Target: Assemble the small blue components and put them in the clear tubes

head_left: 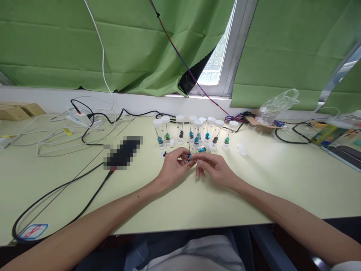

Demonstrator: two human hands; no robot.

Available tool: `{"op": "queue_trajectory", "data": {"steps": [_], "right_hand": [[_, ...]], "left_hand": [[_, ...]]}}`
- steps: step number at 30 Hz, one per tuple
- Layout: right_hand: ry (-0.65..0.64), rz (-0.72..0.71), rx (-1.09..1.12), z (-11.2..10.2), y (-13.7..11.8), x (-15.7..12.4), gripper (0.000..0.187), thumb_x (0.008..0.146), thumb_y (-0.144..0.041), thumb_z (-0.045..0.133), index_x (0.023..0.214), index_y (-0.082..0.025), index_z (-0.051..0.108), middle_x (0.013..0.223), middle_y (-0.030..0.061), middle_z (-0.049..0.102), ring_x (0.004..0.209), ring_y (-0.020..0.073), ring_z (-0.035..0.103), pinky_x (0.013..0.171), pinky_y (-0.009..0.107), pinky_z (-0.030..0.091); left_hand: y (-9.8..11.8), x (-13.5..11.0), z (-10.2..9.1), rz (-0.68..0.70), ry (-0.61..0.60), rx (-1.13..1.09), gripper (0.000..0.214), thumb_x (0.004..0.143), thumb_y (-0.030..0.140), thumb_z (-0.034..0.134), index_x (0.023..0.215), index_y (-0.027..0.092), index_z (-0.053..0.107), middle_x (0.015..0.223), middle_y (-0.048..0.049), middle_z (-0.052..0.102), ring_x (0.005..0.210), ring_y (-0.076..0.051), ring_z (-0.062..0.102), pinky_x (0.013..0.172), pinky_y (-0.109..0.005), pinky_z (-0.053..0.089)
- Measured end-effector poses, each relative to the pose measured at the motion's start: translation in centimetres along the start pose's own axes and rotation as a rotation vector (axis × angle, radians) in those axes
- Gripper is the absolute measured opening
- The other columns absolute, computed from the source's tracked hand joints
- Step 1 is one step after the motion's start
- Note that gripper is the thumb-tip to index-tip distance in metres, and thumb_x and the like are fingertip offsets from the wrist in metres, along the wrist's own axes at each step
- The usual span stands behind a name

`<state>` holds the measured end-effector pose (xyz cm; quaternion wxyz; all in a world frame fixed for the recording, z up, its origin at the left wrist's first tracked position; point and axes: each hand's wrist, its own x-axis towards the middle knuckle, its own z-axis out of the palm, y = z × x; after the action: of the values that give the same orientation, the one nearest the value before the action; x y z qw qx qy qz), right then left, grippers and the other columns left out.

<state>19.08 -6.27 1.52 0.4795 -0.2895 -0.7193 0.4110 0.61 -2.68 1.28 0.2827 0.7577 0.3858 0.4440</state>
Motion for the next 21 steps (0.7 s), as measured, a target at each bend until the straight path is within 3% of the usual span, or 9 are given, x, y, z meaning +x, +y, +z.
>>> {"op": "queue_trajectory", "data": {"steps": [4, 11, 21], "right_hand": [[-0.001, 0.013, 0.003, -0.08, 0.17, -0.04, 0.026, 0.098, -0.036, 0.055, 0.116, -0.022, 0.068, 0.089, 0.0049, 0.071, 0.059, 0.0112, 0.062, 0.057, 0.028, 0.053], [-0.001, 0.013, 0.007, -0.12, 0.29, -0.11, 0.024, 0.097, -0.035, 0.059, 0.115, -0.023, 0.067, 0.097, 0.006, 0.071, 0.062, 0.0117, 0.064, 0.059, 0.029, 0.053], [0.043, 0.029, -0.055, -0.08, -0.21, 0.04, 0.016, 0.093, -0.031, 0.063, 0.104, -0.02, 0.067, 0.081, 0.0011, 0.066, 0.059, 0.0103, 0.061, 0.06, 0.027, 0.053]], "left_hand": [[0.04, -0.01, 0.03, 0.003, -0.006, 0.014, 0.017, 0.077, 0.031, 0.069, 0.085, 0.017, 0.065, 0.075, -0.002, 0.065, 0.068, -0.014, 0.058, 0.062, -0.027, 0.05], [0.27, -0.15, 0.05, 0.006, -0.015, 0.006, 0.017, 0.077, 0.031, 0.07, 0.084, 0.017, 0.065, 0.074, -0.0018, 0.065, 0.066, -0.013, 0.058, 0.06, -0.025, 0.05], [0.33, -0.37, 0.06, -0.008, -0.027, 0.038, 0.016, 0.076, 0.03, 0.071, 0.085, 0.017, 0.066, 0.072, 0.0, 0.064, 0.065, -0.013, 0.057, 0.059, -0.025, 0.049]]}}
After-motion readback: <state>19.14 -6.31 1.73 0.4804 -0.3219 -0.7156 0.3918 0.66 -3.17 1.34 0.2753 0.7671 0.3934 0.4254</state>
